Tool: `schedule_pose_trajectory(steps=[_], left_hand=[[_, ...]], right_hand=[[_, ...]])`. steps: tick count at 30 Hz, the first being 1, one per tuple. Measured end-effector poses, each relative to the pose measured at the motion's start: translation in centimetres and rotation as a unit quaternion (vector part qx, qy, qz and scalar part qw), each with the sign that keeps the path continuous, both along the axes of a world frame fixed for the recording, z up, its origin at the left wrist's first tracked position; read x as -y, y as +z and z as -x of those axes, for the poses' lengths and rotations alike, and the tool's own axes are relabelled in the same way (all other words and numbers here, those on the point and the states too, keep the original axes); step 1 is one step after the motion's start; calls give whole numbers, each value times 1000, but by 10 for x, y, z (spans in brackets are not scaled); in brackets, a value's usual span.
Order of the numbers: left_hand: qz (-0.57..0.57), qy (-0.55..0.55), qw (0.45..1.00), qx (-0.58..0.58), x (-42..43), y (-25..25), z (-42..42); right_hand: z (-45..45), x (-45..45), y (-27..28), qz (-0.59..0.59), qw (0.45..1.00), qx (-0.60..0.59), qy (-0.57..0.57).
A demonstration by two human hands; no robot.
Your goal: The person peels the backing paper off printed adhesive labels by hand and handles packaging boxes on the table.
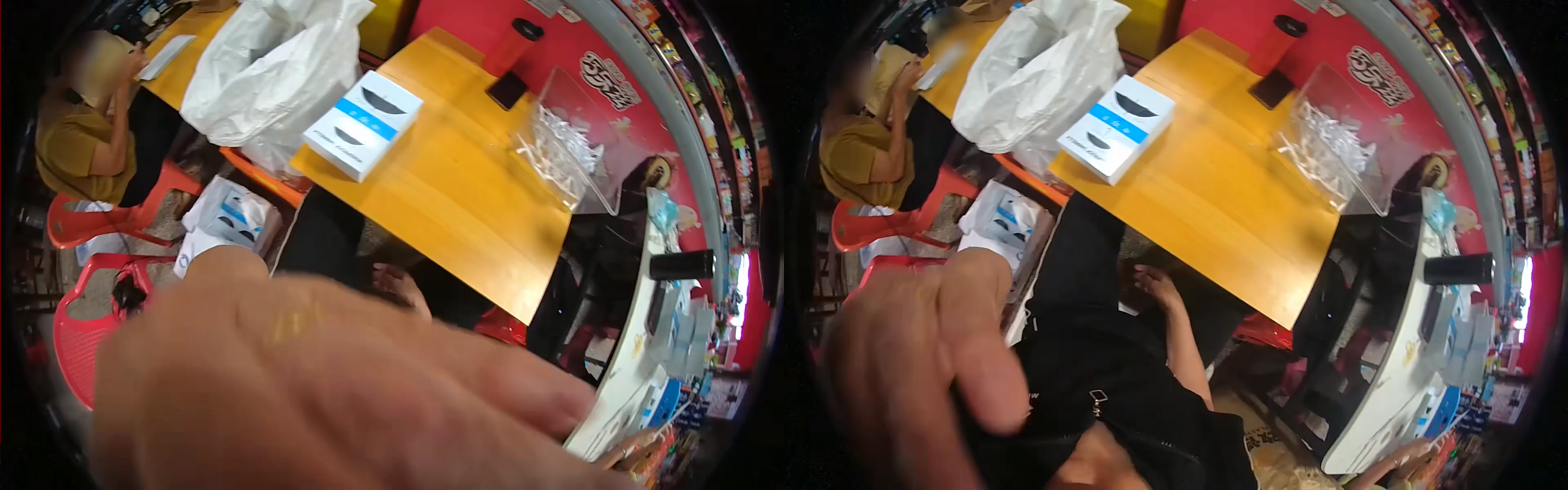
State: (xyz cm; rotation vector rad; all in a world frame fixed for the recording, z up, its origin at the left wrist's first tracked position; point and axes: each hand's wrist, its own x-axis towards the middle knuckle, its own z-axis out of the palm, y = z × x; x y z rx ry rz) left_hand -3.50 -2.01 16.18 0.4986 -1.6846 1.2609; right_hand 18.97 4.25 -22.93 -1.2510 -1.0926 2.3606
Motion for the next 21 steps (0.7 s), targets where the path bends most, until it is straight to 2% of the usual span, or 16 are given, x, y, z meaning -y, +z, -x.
schedule_pose_trajectory(steps=[1, 2, 5, 7, 10, 12, 15, 16, 17, 18, 19, 20, 21], left_hand=[[-30, -50, 996, 71, -6, 0, -5], [-58, -102, 983, 138, -11, 2, -9], [-129, -242, 905, 325, -22, 9, -14], [-171, -312, 827, 435, -24, 14, -13], [-220, -400, 681, 573, -22, 22, -6], [-250, -443, 559, 655, -19, 26, -6], [-284, -486, 342, 753, -14, 29, -12], [-288, -499, 269, 772, -13, 32, -10], [-290, -509, 195, 787, -13, 35, -8], [-290, -515, 120, 797, -13, 38, -5], [-394, -700, -237, 547, -25, -6, 6], [-575, -561, -212, 557, -35, -33, 5], [-616, -524, -203, 552, -41, -64, 16]], right_hand=[[-2, -7, -22, -25, 999, -2, 34], [0, -6, -7, -42, 999, 7, 29], [-3, -3, -6, -35, 999, 21, 6], [-5, -3, -1, -38, 999, 26, 9], [-7, -3, -10, -30, 999, 22, 2], [-9, -2, -16, -29, 999, -13, -1], [-4, 0, -13, -61, 997, -48, 7], [0, -1, -10, -45, 999, 5, 2], [0, -1, -4, -80, 996, 27, 33], [1, -1, 9, -69, 996, 12, 51], [1, -1, 14, -77, 994, 28, 68], [3, 1, 26, -76, 994, 23, 69], [6, 2, 48, -129, 986, 10, 103]])
